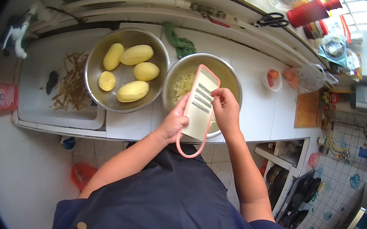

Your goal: The person grates peeled potatoes into a metal bowl using a handheld grater. They pick up potatoes from a second bowl, grate them, and place the remaining pieces back into the bowl.

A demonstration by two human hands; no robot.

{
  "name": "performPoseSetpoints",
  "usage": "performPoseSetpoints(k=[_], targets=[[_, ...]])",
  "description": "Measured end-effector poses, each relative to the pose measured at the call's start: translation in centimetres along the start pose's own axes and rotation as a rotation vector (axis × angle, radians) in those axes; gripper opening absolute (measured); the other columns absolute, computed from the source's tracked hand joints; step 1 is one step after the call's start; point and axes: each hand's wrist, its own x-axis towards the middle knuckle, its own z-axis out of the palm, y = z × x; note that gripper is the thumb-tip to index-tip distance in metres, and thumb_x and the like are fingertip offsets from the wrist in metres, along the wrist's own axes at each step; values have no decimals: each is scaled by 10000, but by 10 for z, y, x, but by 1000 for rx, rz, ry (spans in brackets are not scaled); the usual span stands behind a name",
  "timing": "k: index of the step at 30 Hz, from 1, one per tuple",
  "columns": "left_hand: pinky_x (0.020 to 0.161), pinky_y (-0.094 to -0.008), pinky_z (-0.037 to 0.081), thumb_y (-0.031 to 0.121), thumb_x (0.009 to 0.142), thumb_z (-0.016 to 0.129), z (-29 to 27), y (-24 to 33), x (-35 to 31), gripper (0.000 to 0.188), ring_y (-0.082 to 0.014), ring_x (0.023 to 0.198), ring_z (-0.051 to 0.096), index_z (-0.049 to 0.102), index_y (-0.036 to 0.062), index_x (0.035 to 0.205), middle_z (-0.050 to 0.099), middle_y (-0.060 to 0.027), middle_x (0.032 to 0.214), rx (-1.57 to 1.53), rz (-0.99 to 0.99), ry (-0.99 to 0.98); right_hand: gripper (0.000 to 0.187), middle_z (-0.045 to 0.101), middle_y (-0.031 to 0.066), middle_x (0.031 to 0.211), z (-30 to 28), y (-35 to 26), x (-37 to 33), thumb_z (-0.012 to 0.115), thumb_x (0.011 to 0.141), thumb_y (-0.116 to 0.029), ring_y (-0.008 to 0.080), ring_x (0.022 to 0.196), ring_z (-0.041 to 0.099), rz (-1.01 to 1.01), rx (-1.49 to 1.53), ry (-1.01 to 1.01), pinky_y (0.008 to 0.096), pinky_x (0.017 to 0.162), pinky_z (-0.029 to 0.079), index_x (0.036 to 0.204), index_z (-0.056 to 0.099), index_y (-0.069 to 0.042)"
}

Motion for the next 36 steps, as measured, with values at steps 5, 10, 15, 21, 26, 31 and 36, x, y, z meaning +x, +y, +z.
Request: performPoseSetpoints(k=[5, 10, 15, 21, 26, 31, 36], targets=[[739, -290, 479, -145, 564, 353, -18, -5, 8, 721, -180, 943, 529, 353, 48, 1260, 487, -99, 1091, -27, -40, 50, 138, 566, 90, 863, 70, -54, 19, 562, 786, 5, 188, 781, 575, -292, -195, -206, 274, 673, 484, 924, 553, -4], [795, -335, 484, 112, 798, 621, -61, -34, 16, 450, -184, 944, 563, 446, 9, 1200, 551, -122, 1108, -2, -91, -25, 189, 553, 128, 887, 163, -42, 77, 572, 710, -58, 295, 867, 549, -645, -751, -293, 382, 725, 462, 898, 559, -33], [964, -361, 363, 204, 890, 509, -41, -7, 2, 634, -218, 1196, 379, 140, 117, 1398, 305, -122, 1370, -93, -28, -57, 134, 542, 114, 810, 224, -64, 75, 553, 718, -115, 276, 792, 545, -835, -621, -309, 368, 694, 452, 835, 535, -54], [1046, -342, 254, 147, 865, 523, -67, -25, 2, 740, -195, 1311, 199, 35, 105, 1420, 144, -98, 1448, -52, 85, -174, 771, 485, 182, 1105, 301, -74, 58, 652, 688, -243, 337, 989, 534, -274, -720, -609, 415, 799, 462, 1336, 263, -89], [1056, -318, 218, -89, 625, 388, -65, -21, 9, 884, -211, 1330, 198, 59, 92, 1425, 145, -100, 1460, -44, 8, -150, 593, 489, 183, 1041, 311, -75, 60, 606, 665, -115, 338, 943, 541, -299, -670, -442, 431, 757, 470, 1209, 373, -82], [1011, -340, 315, 13, 753, 550, -49, -10, 0, 822, -234, 1252, 333, 74, 98, 1418, 217, -105, 1423, -151, -60, -127, 556, 503, 187, 1080, 216, -77, 53, 590, 665, -116, 300, 873, 571, -406, -122, -184, 373, 729, 471, 1195, 437, -47], [933, -315, 380, -97, 622, 454, -40, -3, 9, 592, -182, 1126, 437, 433, 53, 1194, 454, -68, 1197, 210, -55, 98, 376, 507, 131, 1104, 67, -62, 20, 489, 823, -58, 141, 801, 580, 358, 1086, -457, 231, 601, 479, 1192, 432, -18]])
